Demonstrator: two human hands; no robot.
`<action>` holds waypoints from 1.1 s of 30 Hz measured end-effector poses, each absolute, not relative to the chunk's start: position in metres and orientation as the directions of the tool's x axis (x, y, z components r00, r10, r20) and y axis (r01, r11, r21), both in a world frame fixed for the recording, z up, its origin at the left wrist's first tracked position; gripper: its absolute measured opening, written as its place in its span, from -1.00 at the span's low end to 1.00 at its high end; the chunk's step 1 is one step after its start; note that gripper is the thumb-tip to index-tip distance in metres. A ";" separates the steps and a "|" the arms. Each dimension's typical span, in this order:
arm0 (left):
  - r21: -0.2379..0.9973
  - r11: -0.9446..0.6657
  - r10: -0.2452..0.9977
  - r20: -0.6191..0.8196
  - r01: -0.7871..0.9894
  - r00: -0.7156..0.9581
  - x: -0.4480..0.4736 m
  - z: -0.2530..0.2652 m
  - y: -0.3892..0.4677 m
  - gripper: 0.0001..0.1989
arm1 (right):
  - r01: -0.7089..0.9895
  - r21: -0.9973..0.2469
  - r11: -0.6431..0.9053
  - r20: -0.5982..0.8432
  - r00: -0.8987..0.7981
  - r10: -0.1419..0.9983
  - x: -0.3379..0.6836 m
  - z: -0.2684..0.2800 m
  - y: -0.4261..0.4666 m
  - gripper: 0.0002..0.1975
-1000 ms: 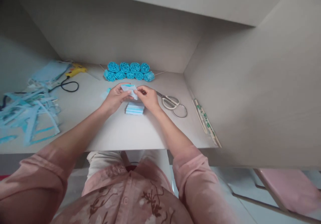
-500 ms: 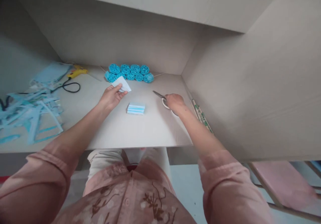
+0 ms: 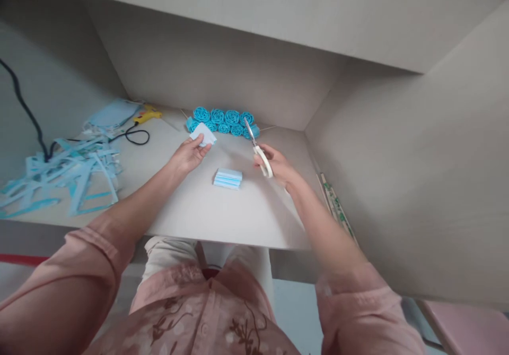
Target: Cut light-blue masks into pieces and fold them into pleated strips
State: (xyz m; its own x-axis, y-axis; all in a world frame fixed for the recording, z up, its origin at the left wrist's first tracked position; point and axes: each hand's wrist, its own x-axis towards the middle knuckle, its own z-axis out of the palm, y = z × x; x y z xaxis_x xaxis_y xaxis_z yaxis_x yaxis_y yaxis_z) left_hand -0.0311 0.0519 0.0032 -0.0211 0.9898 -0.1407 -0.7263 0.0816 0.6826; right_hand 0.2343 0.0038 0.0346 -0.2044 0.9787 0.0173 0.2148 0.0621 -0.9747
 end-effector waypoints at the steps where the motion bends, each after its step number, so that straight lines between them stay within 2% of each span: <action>1: 0.680 0.085 0.989 -0.147 -0.728 -0.022 -0.032 0.003 0.053 -0.90 | 0.098 -0.995 0.010 -0.018 -0.278 0.960 0.224 0.037 0.001 -0.37; 4: 0.680 0.087 0.989 -0.147 -0.728 -0.019 -0.034 0.003 0.055 -0.92 | -0.104 -0.988 -0.112 -0.059 -0.415 0.908 0.197 0.046 -0.004 -0.36; 8: 0.671 0.077 0.987 -0.154 -0.738 -0.038 -0.036 0.003 0.056 -0.93 | -0.111 -0.980 -0.167 -0.084 -0.530 0.844 0.179 0.046 -0.007 -0.44; 12: 0.637 0.090 0.978 -0.200 -0.765 -0.052 -0.037 0.003 0.057 -0.91 | -0.194 -0.954 -0.230 -0.078 -0.579 0.812 0.178 0.026 -0.012 -0.48; 18: 0.626 0.111 0.977 -0.212 -0.772 -0.032 -0.035 0.000 0.055 -0.88 | -0.224 -0.923 -0.312 -0.109 -0.626 0.772 0.178 0.008 -0.016 -0.46; 33: 0.618 0.134 0.979 -0.202 -0.775 0.009 -0.032 0.001 0.052 -0.95 | -0.180 -0.933 -0.312 -0.137 -0.623 0.770 0.175 0.006 -0.015 -0.42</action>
State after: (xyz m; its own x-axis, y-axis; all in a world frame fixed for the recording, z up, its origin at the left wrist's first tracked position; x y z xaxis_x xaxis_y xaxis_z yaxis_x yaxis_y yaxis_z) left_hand -0.0317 0.0518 0.0010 0.0085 0.9794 -0.2015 -0.7749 0.1339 0.6177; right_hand 0.1753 -0.0154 0.0065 -0.6226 0.7704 -0.1374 -0.1795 -0.3116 -0.9331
